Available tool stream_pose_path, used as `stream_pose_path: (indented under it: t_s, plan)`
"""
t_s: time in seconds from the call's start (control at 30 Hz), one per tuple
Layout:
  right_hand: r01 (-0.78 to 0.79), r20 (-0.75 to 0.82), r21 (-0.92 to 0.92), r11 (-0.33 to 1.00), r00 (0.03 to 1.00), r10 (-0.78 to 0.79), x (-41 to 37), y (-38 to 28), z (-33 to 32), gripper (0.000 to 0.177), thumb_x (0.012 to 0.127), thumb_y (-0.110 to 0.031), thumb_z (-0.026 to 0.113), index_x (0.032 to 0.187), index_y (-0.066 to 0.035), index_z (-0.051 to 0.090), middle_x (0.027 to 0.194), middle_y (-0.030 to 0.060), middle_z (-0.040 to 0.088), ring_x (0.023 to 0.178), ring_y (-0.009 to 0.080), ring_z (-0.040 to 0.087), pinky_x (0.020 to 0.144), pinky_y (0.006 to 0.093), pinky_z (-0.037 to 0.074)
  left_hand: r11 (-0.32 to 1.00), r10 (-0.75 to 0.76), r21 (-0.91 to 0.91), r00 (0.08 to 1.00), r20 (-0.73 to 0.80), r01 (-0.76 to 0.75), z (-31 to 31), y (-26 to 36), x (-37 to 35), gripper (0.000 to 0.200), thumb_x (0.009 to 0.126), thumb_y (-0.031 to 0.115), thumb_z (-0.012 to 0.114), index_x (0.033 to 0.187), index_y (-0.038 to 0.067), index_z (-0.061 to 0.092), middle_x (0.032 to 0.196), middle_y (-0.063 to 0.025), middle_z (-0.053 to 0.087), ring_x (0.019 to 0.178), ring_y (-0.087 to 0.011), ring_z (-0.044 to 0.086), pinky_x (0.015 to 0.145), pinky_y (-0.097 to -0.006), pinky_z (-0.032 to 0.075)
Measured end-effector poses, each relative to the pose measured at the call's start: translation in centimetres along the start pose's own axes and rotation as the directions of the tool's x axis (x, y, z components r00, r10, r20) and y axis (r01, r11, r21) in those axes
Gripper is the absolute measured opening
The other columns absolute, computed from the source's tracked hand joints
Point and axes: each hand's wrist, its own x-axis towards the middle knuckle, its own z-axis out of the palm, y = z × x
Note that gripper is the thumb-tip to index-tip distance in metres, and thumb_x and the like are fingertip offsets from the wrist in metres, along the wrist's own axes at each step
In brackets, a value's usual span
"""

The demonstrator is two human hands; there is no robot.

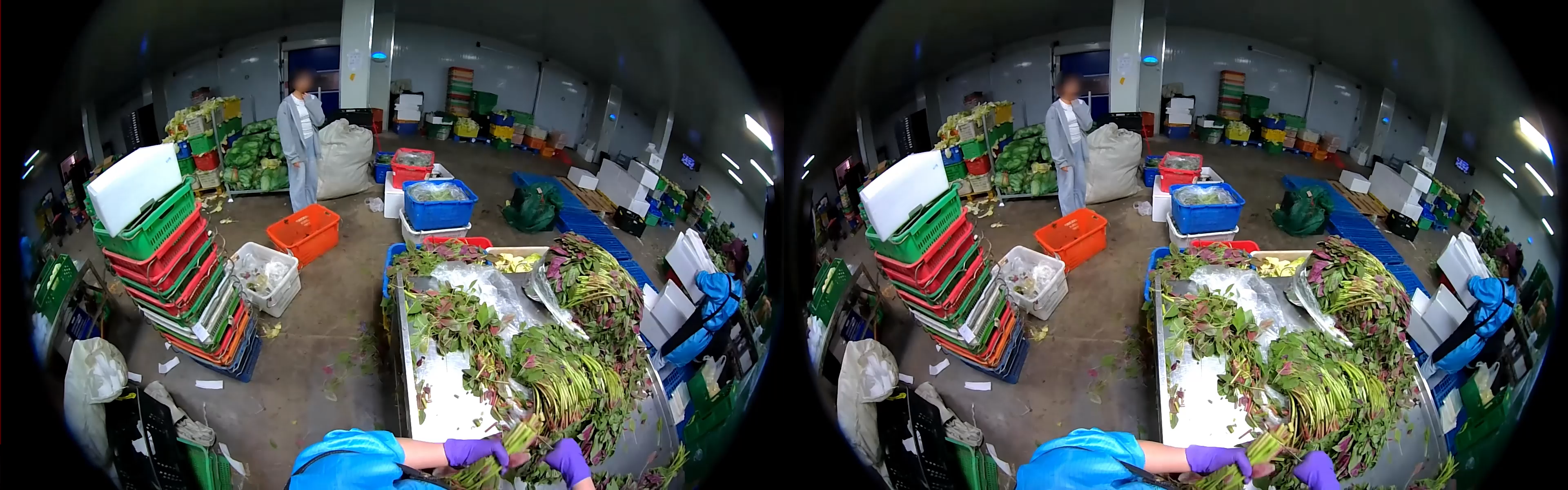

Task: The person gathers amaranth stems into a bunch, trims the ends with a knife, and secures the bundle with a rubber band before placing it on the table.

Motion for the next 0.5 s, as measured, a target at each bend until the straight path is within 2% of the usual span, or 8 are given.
stream_pose_path:
  t_s: [0.03,0.1,0.17,0.2,0.23,0.27,0.33,0.5]
  plan:
    - [-0.127,0.132,-0.093,0.988,0.982,0.139,0.8,2.1,0.6,0.039,0.069,-0.038,0.058,0.087,-0.003,0.064,0.077,0.0202,0.062,0.077,0.0342,0.060,0.070,0.0390,0.048,0.936,0.160,0.344,0.958,-0.240,-0.070,3.5,3.2,-2.9,0.019,0.068,0.012,0.059,0.083,0.001,0.059,0.072,-0.0037,0.059,0.068,-0.0110,0.054,0.067,-0.0244,0.043]
    - [-0.042,0.200,-0.177,0.983,0.977,0.078,1.0,3.7,2.1,0.046,0.069,-0.039,0.058,0.095,-0.001,0.062,0.080,0.0187,0.063,0.078,0.0336,0.060,0.070,0.0391,0.048,0.954,0.290,0.121,0.944,-0.154,-0.274,2.9,3.3,-2.7,0.018,0.069,0.014,0.058,0.081,0.001,0.060,0.071,-0.0043,0.059,0.064,-0.0121,0.051,0.068,-0.0256,0.041]
    - [-0.203,-0.024,-0.132,0.970,0.979,0.202,-0.7,2.1,3.3,0.052,0.068,-0.040,0.057,0.101,0.001,0.059,0.082,0.0194,0.063,0.080,0.0347,0.060,0.070,0.0395,0.048,0.943,0.324,0.124,0.937,-0.129,-0.309,2.4,3.2,-2.1,0.013,0.070,0.013,0.056,0.076,0.001,0.056,0.071,-0.0032,0.056,0.065,-0.0127,0.048,0.067,-0.0256,0.038]
    - [-0.130,-0.229,-0.001,0.992,0.965,0.126,-0.3,1.8,4.3,0.039,0.070,-0.030,0.058,0.095,0.000,0.062,0.074,0.0195,0.063,0.068,0.0306,0.062,0.062,0.0365,0.049,0.914,0.370,0.171,0.929,0.021,-0.368,0.9,2.1,-0.5,0.011,0.069,0.012,0.055,0.073,0.002,0.053,0.070,-0.0026,0.053,0.065,-0.0127,0.046,0.066,-0.0259,0.037]
    - [-0.126,-0.223,-0.002,0.992,0.967,0.122,-0.5,1.2,4.1,0.039,0.070,-0.030,0.058,0.095,0.000,0.062,0.074,0.0195,0.063,0.068,0.0306,0.062,0.062,0.0365,0.049,0.876,0.402,0.215,0.900,0.171,-0.432,1.0,2.3,-0.3,0.009,0.069,0.010,0.055,0.069,0.003,0.050,0.070,-0.0021,0.049,0.066,-0.0126,0.044,0.065,-0.0262,0.037]
    - [-0.063,-0.227,0.279,0.958,0.965,0.130,-0.4,0.5,3.4,0.031,0.071,-0.021,0.058,0.091,0.001,0.063,0.070,0.0177,0.062,0.060,0.0257,0.061,0.057,0.0337,0.048,0.894,0.359,0.178,0.895,0.265,-0.411,1.5,2.3,-0.1,0.015,0.065,0.006,0.056,0.075,0.005,0.045,0.070,-0.0017,0.043,0.067,-0.0119,0.041,0.063,-0.0255,0.036]
    - [0.065,-0.265,0.733,0.677,0.944,0.196,0.0,-0.6,3.4,0.012,0.073,-0.001,0.057,0.080,0.003,0.065,0.057,0.0100,0.057,0.044,0.0128,0.053,0.043,0.0262,0.042,0.935,0.331,0.025,0.896,0.296,-0.354,1.6,1.1,0.3,0.032,0.061,0.003,0.058,0.089,0.006,0.043,0.069,-0.0011,0.041,0.064,-0.0116,0.040,0.060,-0.0248,0.035]
    - [0.206,-0.305,0.839,0.504,0.944,0.123,1.0,-1.0,4.6,0.008,0.076,-0.003,0.058,0.079,0.002,0.064,0.057,0.0064,0.057,0.047,0.0134,0.053,0.046,0.0261,0.041,0.946,0.323,-0.049,0.910,0.262,-0.321,3.0,1.4,-0.8,0.037,0.056,0.004,0.065,0.088,0.007,0.046,0.065,-0.0012,0.041,0.060,-0.0121,0.042,0.054,-0.0267,0.037]
